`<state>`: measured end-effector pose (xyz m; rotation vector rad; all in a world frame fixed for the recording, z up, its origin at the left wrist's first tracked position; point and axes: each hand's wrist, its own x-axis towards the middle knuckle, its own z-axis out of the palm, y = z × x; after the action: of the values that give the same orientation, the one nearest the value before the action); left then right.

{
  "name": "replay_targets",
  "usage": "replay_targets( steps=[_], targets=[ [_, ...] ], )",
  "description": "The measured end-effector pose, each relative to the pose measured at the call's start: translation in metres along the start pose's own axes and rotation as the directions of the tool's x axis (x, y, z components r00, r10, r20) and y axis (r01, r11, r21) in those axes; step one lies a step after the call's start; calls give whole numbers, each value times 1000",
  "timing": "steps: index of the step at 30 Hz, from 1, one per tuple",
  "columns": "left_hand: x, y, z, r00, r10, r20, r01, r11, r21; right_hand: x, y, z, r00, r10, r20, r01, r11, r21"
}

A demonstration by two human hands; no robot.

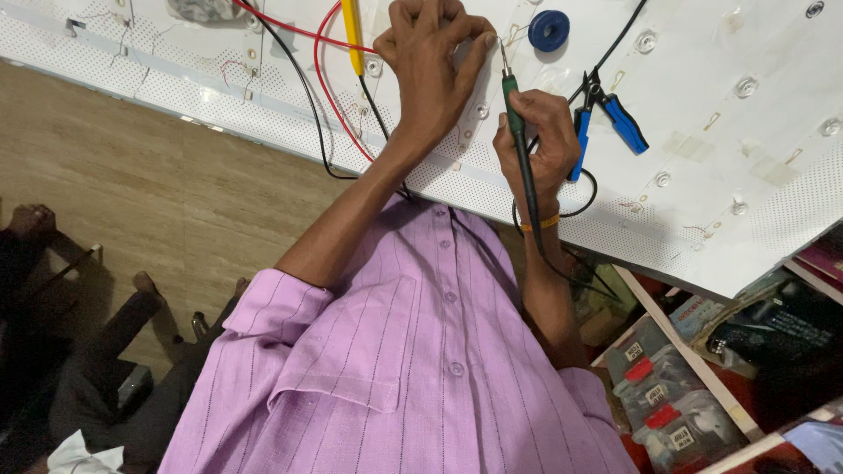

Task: The person solders black and red wires onto the terminals of a white LED backlight panel using a soldering iron, holding the wire in place with one hand while applying the iron with the other. They periodically strip or trim wire ends with pliers, reposition the panel, and use a multimeter on the bench during the work.

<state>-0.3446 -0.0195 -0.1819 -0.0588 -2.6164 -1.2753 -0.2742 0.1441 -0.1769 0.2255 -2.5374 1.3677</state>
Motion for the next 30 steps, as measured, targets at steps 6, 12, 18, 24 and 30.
replay_targets(
  steps=[6, 12, 18, 24, 30],
  targets=[
    [-2, -3, 0, 1000, -9, 2, 9, 1000, -14, 0, 0, 1, 1000, -8, 14, 8, 1000, 6],
    [-2, -4, 1, 1000, 7, -6, -7, 1000, -20, 1, 0, 0, 1000, -15, 11, 15, 1000, -14],
    [-3, -4, 2, 1000, -2, -11, 2, 1000, -25, 0, 1, 0, 1000, -16, 11, 16, 1000, -9],
    [-4, -4, 2, 1000, -28, -4, 28, 1000, 2, -2, 1, 1, 1000, -12, 9, 12, 999, -30],
    [-4, -5, 4, 1000, -18, -25, 18, 1000, 23, -3, 3, 1, 1000, -25, 9, 25, 1000, -13]
  ],
)
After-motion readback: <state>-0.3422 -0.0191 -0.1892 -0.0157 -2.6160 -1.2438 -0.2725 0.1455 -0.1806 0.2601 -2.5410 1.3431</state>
